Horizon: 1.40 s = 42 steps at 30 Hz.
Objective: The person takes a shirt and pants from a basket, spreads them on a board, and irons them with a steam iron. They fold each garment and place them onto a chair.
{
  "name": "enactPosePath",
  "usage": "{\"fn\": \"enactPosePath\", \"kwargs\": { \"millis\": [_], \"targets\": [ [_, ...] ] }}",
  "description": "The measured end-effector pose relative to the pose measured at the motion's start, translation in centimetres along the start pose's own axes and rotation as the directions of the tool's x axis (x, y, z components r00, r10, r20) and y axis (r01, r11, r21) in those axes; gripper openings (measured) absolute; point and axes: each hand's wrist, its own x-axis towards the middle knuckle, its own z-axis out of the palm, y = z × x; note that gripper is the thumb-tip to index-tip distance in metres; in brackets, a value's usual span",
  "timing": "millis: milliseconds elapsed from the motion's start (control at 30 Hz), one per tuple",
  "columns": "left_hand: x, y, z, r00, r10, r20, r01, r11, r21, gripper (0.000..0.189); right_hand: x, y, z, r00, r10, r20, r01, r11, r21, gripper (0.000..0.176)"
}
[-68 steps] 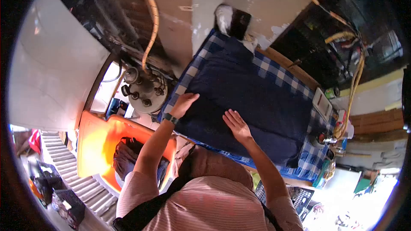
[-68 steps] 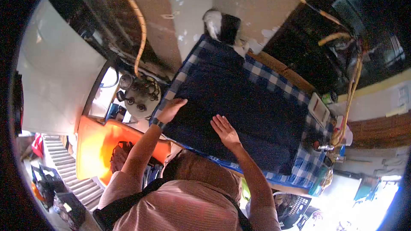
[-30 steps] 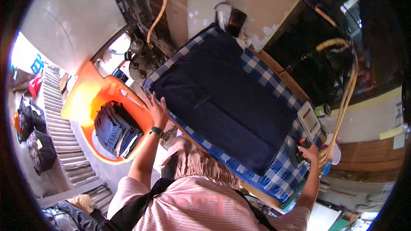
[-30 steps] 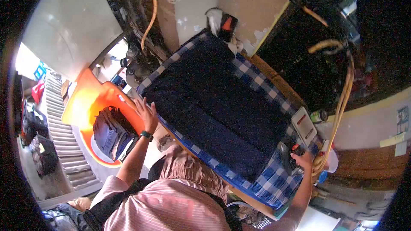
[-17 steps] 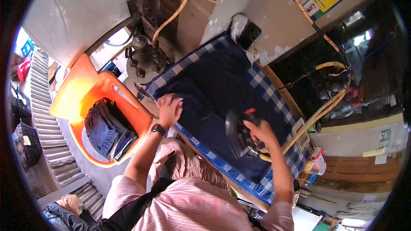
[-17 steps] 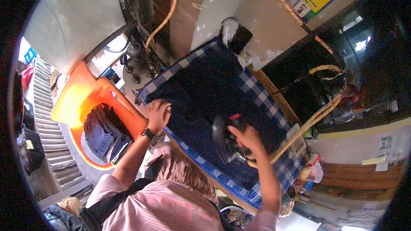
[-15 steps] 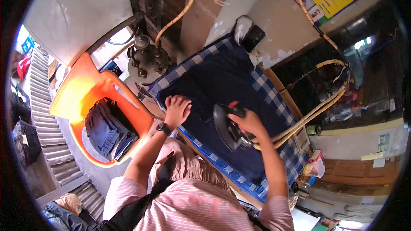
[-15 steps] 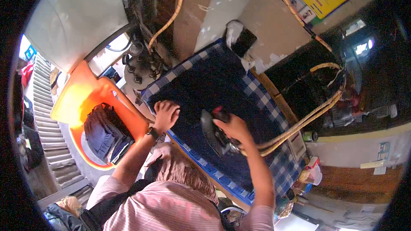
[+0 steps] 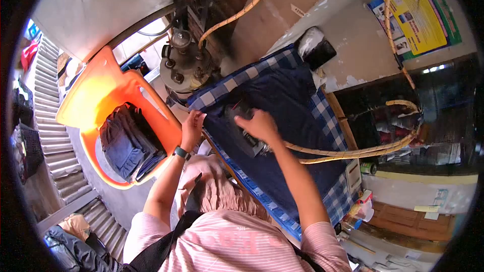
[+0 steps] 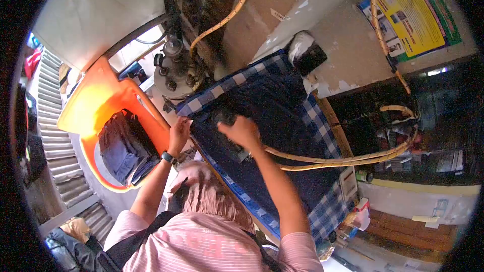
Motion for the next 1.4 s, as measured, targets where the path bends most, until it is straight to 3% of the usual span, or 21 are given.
{"fn": "enactPosePath", "kwargs": {
  "millis": [67,167,300,333,400,433,533,667,767,800,833,900,967,1033,1100,1167,1200,1233,1300,1333,1400],
  "targets": [
    [0.3,0.5,0.5,0.992,-0.130,-0.004,0.126,0.966,-0.227,0.015,-3.5,-1.3,1.3,0.998,-0.066,-0.008,0.066,0.997,-0.031,0.057],
    [0.1,1.1,1.1,0.989,-0.108,-0.103,0.082,0.970,-0.230,0.015,-7.1,-1.2,2.3,0.998,-0.066,-0.013,0.065,0.997,-0.031,0.062],
    [0.5,-1.5,2.5,0.970,0.031,-0.241,-0.074,0.983,-0.170,0.015,-12.4,2.7,4.1,0.985,0.074,-0.153,-0.072,0.997,0.022,0.067],
    [0.1,-1.0,2.3,0.980,-0.074,-0.186,0.032,0.976,-0.217,0.017,-13.8,4.1,4.3,0.973,0.161,-0.165,-0.159,0.987,0.028,0.066],
    [1.0,-3.7,3.0,0.925,0.225,-0.305,-0.230,0.973,0.021,0.019,-17.1,7.3,4.1,0.928,0.317,-0.198,-0.309,0.949,0.068,0.062],
    [0.6,-3.5,2.5,0.961,0.073,-0.266,-0.071,0.997,0.015,0.018,-18.9,9.8,4.3,0.906,0.358,-0.225,-0.338,0.933,0.124,0.059],
    [1.4,-4.7,2.3,0.976,-0.007,-0.218,-0.011,0.997,-0.079,0.014,-24.9,16.9,3.8,0.739,0.637,-0.222,-0.601,0.771,0.211,0.070],
    [3.0,-7.0,2.1,0.986,0.025,-0.167,-0.040,0.996,-0.084,0.017,-32.7,27.0,2.9,0.498,0.808,-0.316,-0.717,0.588,0.374,0.078],
    [2.4,-3.1,3.9,0.948,0.121,-0.293,-0.090,0.989,0.118,0.024,-36.7,35.8,1.9,0.302,0.916,-0.264,-0.788,0.396,0.472,0.068],
    [2.1,-0.8,4.8,0.895,0.302,-0.327,-0.158,0.902,0.401,0.028,-37.7,37.9,1.3,0.295,0.924,-0.242,-0.747,0.381,0.545,0.065],
    [1.9,1.3,5.8,0.820,0.481,-0.312,-0.185,0.737,0.650,0.032,-38.4,39.8,0.7,0.291,0.930,-0.223,-0.700,0.366,0.613,0.063],
    [2.2,3.8,8.0,0.849,0.449,-0.278,-0.201,0.762,0.616,0.037,-39.2,42.9,-0.7,0.396,0.882,-0.255,-0.696,0.469,0.543,0.052],
    [3.1,5.5,10.3,0.756,0.649,-0.090,-0.463,0.625,0.628,0.037,-39.6,45.2,-1.5,0.417,0.880,-0.226,-0.630,0.459,0.627,0.052],
    [4.5,6.5,12.3,0.760,0.650,-0.010,-0.537,0.635,0.555,0.038,-39.7,48.5,-1.6,0.491,0.690,-0.531,-0.607,0.709,0.360,0.051],
    [6.3,7.0,14.3,0.771,0.631,0.089,-0.541,0.574,0.615,0.038,-39.6,50.2,-2.1,0.499,0.744,-0.445,-0.680,0.655,0.331,0.061],
    [8.2,7.7,15.5,0.810,0.572,0.131,-0.517,0.591,0.619,0.039,-38.8,50.1,-3.0,0.525,0.630,-0.572,-0.798,0.598,-0.075,0.086],
    [9.6,7.2,16.2,0.804,0.573,0.159,-0.531,0.569,0.628,0.041,-37.3,45.9,-6.3,0.493,0.782,-0.382,-0.866,0.482,-0.130,0.102],
    [11.2,6.6,16.9,0.797,0.573,0.189,-0.543,0.545,0.638,0.042,-35.4,44.1,-7.5,0.505,0.770,-0.390,-0.858,0.495,-0.135,0.102],
    [13.9,6.9,18.7,0.782,0.579,0.230,-0.570,0.516,0.639,0.045,-32.1,42.5,-8.3,0.682,0.404,-0.610,-0.628,0.750,-0.206,0.094],
    [14.7,7.6,20.2,0.818,0.520,0.247,-0.551,0.581,0.600,0.049,-29.2,43.5,-7.6,0.673,0.194,-0.714,-0.453,0.871,-0.191,0.079],
    [16.0,9.2,23.1,0.861,0.406,0.307,-0.508,0.644,0.572,0.057,-23.7,46.9,-5.4,0.707,0.221,-0.672,-0.419,0.896,-0.146,0.072]
  ]
}}
